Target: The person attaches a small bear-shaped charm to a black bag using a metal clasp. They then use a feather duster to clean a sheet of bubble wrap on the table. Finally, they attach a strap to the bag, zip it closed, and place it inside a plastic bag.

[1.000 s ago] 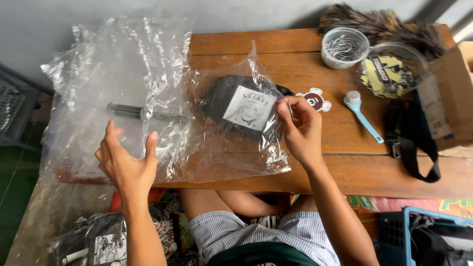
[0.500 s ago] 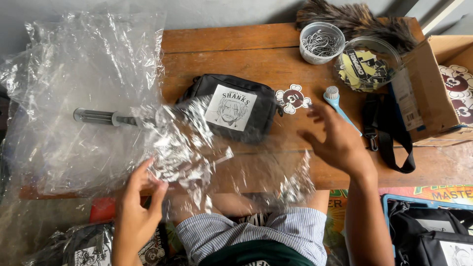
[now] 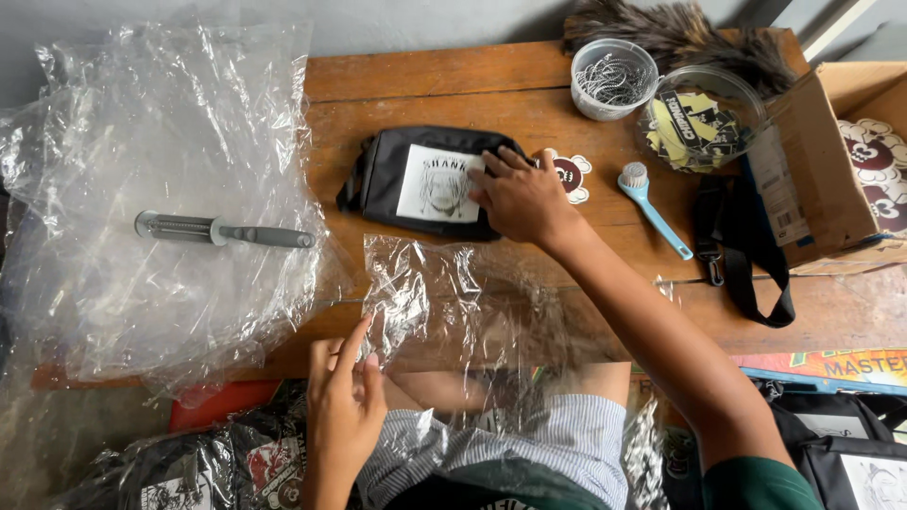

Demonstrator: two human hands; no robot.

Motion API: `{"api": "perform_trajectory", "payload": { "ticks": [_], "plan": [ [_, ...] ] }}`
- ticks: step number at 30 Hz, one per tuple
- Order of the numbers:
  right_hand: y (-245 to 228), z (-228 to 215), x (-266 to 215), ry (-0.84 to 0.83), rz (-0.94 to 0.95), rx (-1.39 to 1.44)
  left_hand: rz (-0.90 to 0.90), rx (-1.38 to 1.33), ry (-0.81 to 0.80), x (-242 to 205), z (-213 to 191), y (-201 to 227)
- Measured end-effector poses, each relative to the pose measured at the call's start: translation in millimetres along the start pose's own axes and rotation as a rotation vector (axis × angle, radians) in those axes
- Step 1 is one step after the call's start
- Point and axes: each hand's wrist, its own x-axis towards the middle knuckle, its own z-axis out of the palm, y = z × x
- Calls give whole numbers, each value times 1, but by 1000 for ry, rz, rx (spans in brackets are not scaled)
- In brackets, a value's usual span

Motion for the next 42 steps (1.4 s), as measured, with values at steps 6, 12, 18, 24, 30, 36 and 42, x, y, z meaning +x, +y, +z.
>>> {"api": "perform_trajectory", "payload": {
  "ticks": [6, 12, 18, 24, 30, 36, 42],
  "plan": [
    [20, -15, 38, 80, 77, -15, -57, 290, 12, 24, 15, 31],
    [-15, -102, -31, 328, -16, 150, 146, 115, 211, 55, 24, 43],
    [-30, -66, -143, 65, 93, 19, 132, 495, 195, 49, -7, 83],
    [-41, -45, -191, -44, 141, 73, 476, 525, -88, 108, 18, 51],
    [-51, -43, -231, -14, 231, -73, 553, 640, -332, 121, 50, 5],
    [-41, -78, -208, 27, 222, 58, 684, 707, -204, 121, 38, 30],
    [-7, -58, -133, 0, 161, 180, 587, 442, -359, 142, 41, 47]
  ]
}}
